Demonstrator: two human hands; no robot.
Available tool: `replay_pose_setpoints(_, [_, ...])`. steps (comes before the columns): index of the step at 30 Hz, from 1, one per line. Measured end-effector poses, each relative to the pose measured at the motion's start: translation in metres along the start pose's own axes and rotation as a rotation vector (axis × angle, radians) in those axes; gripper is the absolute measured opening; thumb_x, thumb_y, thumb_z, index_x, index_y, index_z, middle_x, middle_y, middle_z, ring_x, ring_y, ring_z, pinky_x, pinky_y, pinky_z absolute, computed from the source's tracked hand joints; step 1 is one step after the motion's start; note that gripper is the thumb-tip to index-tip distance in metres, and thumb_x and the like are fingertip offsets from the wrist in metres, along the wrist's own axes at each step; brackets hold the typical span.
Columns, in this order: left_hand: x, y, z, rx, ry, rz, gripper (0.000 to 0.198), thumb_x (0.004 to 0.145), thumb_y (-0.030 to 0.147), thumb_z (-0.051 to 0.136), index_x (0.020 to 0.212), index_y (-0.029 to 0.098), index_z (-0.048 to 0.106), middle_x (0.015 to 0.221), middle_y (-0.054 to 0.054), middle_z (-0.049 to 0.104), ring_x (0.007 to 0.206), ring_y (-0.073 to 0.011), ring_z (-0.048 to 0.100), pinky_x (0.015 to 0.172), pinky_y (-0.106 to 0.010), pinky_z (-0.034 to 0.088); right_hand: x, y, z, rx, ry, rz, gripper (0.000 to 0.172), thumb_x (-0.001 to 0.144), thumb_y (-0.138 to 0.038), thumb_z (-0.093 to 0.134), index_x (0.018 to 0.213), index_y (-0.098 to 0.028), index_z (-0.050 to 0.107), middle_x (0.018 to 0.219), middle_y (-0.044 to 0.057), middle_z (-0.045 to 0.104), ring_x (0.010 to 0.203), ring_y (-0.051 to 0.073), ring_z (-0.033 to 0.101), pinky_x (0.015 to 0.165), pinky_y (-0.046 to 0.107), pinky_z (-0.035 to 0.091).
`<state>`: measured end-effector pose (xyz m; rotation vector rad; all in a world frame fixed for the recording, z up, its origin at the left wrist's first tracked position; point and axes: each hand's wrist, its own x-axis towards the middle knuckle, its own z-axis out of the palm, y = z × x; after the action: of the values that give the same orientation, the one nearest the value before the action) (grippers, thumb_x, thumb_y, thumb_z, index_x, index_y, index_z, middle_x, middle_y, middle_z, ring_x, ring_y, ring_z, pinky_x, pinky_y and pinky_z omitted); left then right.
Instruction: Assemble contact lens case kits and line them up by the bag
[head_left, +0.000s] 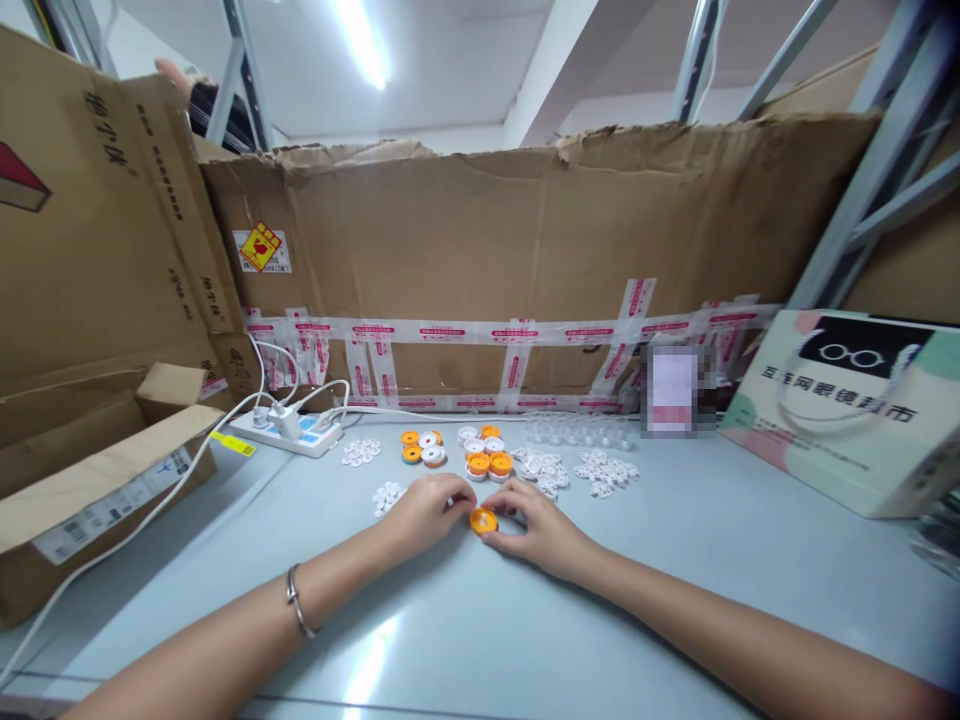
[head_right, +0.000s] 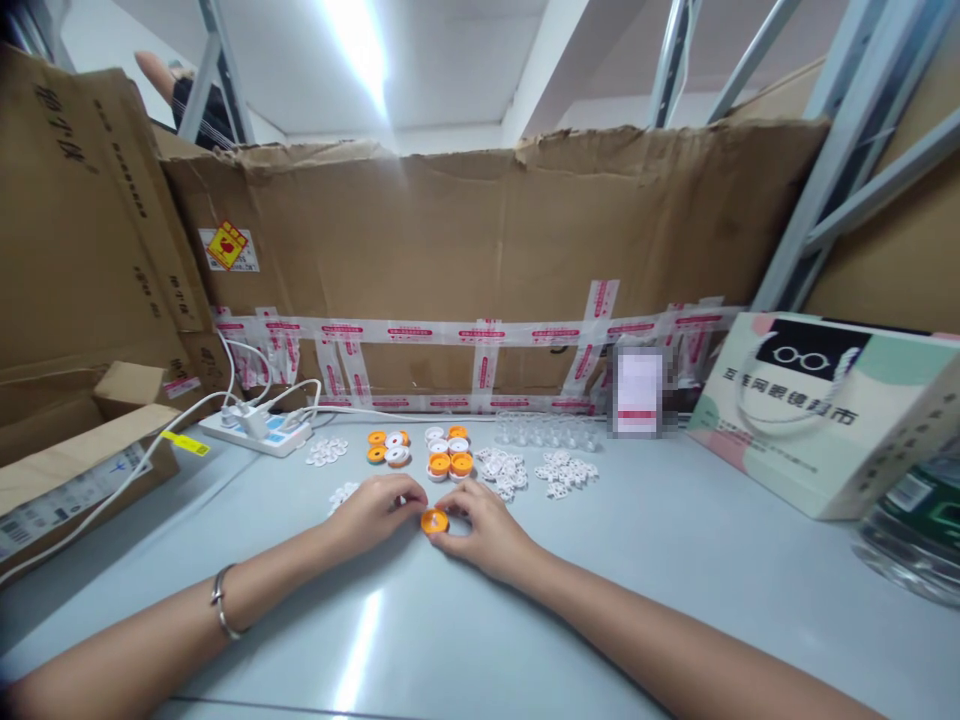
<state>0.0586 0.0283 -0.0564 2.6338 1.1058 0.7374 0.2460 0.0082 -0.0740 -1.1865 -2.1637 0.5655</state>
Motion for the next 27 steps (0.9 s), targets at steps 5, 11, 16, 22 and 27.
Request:
replay_pose_setpoints(5, [0.001,0.0,0.005,0.025,0.047,0.042,0.012,0.079,0.013,0.053,0.077,0.018,0.064,0.075,-0.001,0.067,0.068,-0.0131,0.061,0.066,-0.022,0.046,0.004,0.004,0.001,0.019,0.002,-0.003,0.019,0.069,-0.026,0.065,0.087,-0.023,0.066,0.084,0.003,0.058,0.082,0.019,0.054,0.078,0.033,0.044])
replay_pose_setpoints(11, [0.001,-0.003,0.01,0.055,0.053,0.09,0.012,0.079,0.014,0.055,0.074,0.018,0.065,0.071,-0.001,0.069,0.068,-0.0132,0.063,0.067,-0.022,0.046,0.005,0.006,0.003,0.04,0.009,-0.003,0.02,0.07,-0.029,0.065,0.089,-0.023,0.067,0.086,0.003,0.058,0.084,0.019,0.054,0.078,0.033,0.044])
replay_pose_setpoints(16, [0.0,-0.003,0.013,0.087,0.048,0.119,0.012,0.08,0.015,0.055,0.075,0.018,0.066,0.072,-0.001,0.069,0.068,-0.0141,0.063,0.067,-0.024,0.045,0.005,0.006,0.002,0.062,0.0,0.004,0.02,0.07,-0.029,0.067,0.089,-0.023,0.067,0.086,0.003,0.058,0.085,0.019,0.054,0.078,0.032,0.044])
replay_pose_setpoints(22, [0.0,-0.008,0.017,0.126,0.04,0.196,0.015,0.081,0.014,0.053,0.076,0.019,0.066,0.074,-0.001,0.07,0.072,-0.0145,0.063,0.066,-0.025,0.042,0.005,0.008,0.003,0.069,0.007,0.01,0.019,0.069,-0.029,0.067,0.088,-0.022,0.068,0.086,0.004,0.058,0.086,0.02,0.054,0.08,0.033,0.043])
replay_pose_setpoints(27, [-0.002,-0.01,0.014,0.176,0.045,0.353,0.017,0.083,0.014,0.051,0.081,0.02,0.066,0.079,0.0,0.07,0.073,-0.0133,0.063,0.065,-0.025,0.038,0.004,0.01,0.003,0.072,0.015,0.002,0.02,0.07,-0.031,0.066,0.087,-0.021,0.068,0.086,0.004,0.058,0.086,0.02,0.055,0.081,0.033,0.043])
